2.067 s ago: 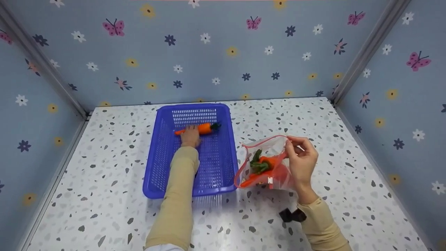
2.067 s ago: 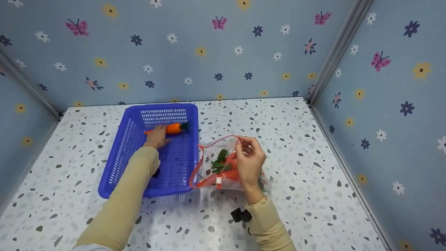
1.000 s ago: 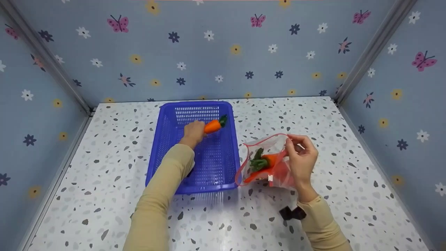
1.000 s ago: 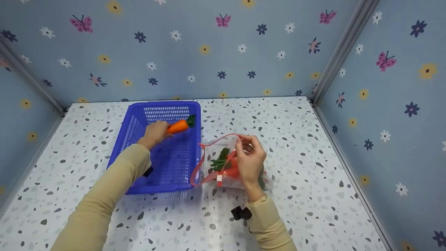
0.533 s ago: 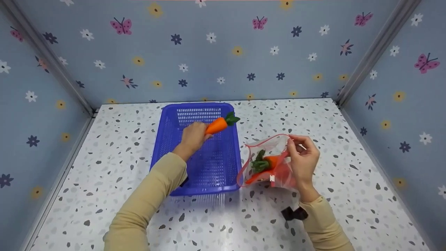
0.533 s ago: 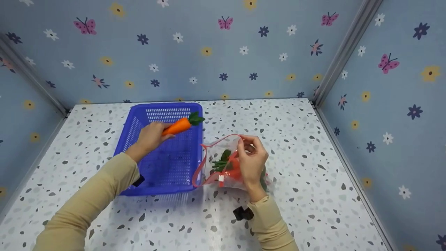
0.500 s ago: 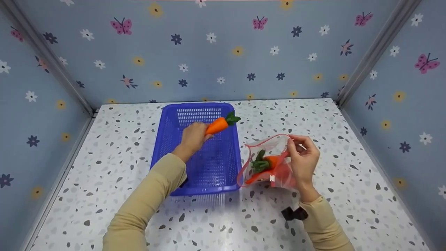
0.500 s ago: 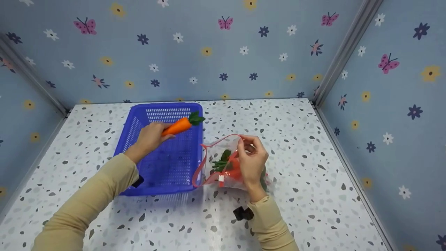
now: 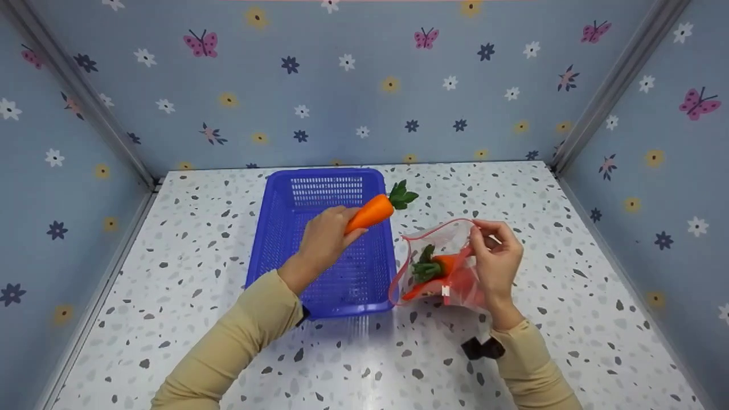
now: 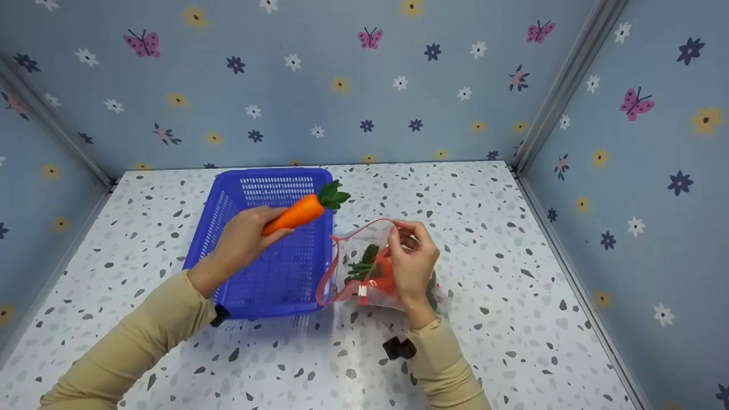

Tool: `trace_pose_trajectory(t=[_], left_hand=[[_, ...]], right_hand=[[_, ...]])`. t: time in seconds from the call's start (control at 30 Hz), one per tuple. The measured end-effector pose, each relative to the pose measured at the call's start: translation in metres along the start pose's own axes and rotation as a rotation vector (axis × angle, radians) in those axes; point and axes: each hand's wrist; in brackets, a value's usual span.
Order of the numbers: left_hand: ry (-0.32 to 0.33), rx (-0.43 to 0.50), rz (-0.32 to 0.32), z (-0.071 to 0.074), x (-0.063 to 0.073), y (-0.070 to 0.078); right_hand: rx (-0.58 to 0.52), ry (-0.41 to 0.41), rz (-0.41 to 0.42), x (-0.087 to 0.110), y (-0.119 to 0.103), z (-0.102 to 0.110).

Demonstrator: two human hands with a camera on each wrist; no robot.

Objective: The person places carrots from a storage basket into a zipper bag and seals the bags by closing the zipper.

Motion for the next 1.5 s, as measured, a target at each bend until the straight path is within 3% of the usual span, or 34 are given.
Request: trace_pose_trajectory(t=[0.33,0.5,0.77,1.07,1.5], left_hand=[[0.099,0.103,-0.069,0.003,0.032,0.018],[0.142,0.167,-0.083,-0.001,0.045,0.025],[0.172,0.235,-0.094,-0.013,0.059,0.035],[0.142,0.237,-0.114,-0.034,0.061,0.043],[0.022,0.228,-0.077,-0.057,0.053,0.055]], right_hand=[[0.014,-0.003,0.003,-0.001,0.003,0.0],[0.052,-0.013,0.009,0.0,0.001,0.0],[0.016,-0.006,0.001,0.0,0.001,-0.001],[-0.009,0.002,-0.004,0.0,0.002,-0.001],[-0.008,-0.008,-0.003,0.002,-0.006,-0.005]])
Point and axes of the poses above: each hand's wrist, its own x-axis away from the middle knuckle, its own z-axis out of the back of the hand, y = z × x, and after that the axes turned 6 degrees about z, right-handed
